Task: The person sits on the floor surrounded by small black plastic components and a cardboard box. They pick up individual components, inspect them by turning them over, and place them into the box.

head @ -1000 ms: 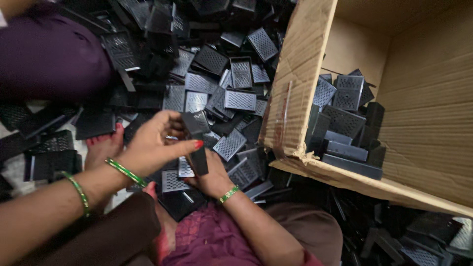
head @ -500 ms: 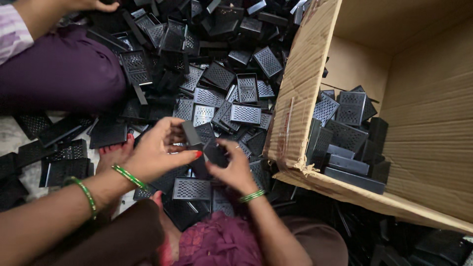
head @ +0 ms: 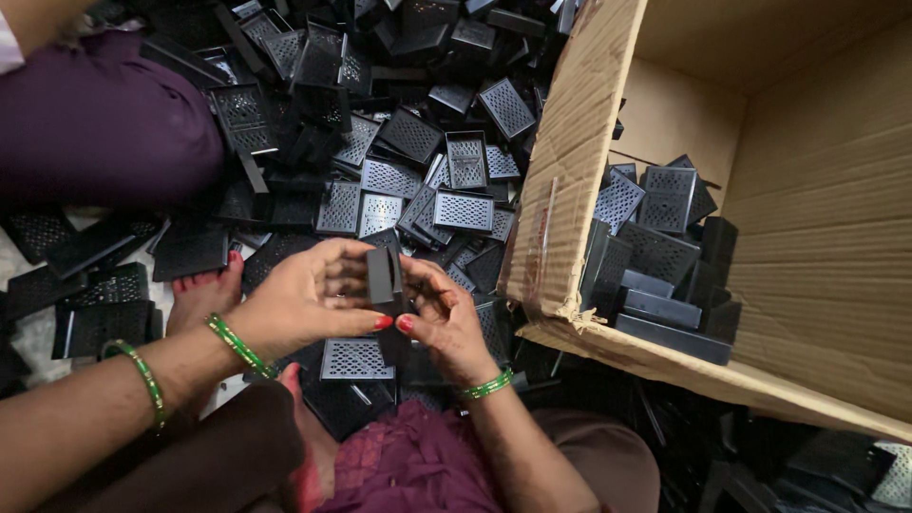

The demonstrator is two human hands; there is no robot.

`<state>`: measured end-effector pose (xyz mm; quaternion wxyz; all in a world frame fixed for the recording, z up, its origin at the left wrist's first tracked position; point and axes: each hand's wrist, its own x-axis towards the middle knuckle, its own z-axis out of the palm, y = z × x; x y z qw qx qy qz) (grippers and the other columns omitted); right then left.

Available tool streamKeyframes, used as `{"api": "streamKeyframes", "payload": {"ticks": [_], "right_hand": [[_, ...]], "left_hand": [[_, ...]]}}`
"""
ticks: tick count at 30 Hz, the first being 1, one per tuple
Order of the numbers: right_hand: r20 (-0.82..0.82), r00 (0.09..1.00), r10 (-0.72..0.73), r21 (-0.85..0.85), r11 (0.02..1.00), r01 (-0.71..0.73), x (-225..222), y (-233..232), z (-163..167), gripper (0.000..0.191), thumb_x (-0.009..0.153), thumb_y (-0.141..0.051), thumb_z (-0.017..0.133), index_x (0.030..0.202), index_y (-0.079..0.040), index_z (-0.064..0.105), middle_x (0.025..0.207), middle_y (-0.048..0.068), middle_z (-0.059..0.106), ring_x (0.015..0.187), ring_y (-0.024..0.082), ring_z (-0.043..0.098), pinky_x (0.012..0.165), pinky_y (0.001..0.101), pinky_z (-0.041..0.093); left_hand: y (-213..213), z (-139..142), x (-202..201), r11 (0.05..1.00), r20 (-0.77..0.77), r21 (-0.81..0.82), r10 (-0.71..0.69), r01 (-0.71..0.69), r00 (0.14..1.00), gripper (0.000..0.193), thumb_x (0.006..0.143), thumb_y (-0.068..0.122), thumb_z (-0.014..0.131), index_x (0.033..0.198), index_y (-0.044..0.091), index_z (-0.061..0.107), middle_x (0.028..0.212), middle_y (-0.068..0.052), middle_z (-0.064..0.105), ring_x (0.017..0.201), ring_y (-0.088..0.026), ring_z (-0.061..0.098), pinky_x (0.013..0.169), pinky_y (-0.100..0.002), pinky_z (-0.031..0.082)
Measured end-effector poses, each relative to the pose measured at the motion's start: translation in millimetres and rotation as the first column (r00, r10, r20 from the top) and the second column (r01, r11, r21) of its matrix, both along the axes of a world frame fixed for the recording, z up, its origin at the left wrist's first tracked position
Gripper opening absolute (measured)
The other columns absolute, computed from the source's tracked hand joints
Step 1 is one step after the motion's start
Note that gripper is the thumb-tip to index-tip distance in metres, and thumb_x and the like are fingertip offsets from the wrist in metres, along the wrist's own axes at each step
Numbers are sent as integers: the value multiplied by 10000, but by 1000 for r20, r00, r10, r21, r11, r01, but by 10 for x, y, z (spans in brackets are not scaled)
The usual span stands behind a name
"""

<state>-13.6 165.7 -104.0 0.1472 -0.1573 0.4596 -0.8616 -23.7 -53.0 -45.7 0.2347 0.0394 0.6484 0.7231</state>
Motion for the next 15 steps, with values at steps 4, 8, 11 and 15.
{"api": "streamKeyframes", "payload": {"ticks": [4,8,11,15], "right_hand": [[6,1000,5,3,1000,-5,5,25,19,798,802,-166,865,1468,84,503,1427,101,530,1371,213,526,1230,377,380],[-17,1000,-5,-9,1000,5,18,34,41,798,798,-168,868,1464,86,507,1434,87,509,1393,204,512,1250,373,365],[-51,998,-26,27,999,27,28,52,83,806,793,-160,870,1471,86,512,1429,79,500,1389,200,507,1244,371,367],[-39,999,-31,60,998,34,45,70,156,809,767,-129,878,1459,84,517,1420,77,498,1376,201,517,1225,376,389]], "left_hand": [[2,67,10,1000,3,8,7,-7,1000,692,708,-28,813,1338,3,528,1188,-100,698,1084,-173,687,943,-360,602],[15,118,25,1000,31,24,9,-10,999,699,710,-16,819,1345,0,526,1193,-113,696,1097,-181,690,948,-367,603],[38,144,24,1000,9,19,1,-1,1000,716,704,-13,829,1352,2,525,1206,-110,689,1111,-182,685,969,-361,593],[58,175,36,999,-11,35,-16,16,1000,746,698,1,838,1367,9,509,1226,-115,683,1135,-186,678,991,-367,582]]}}
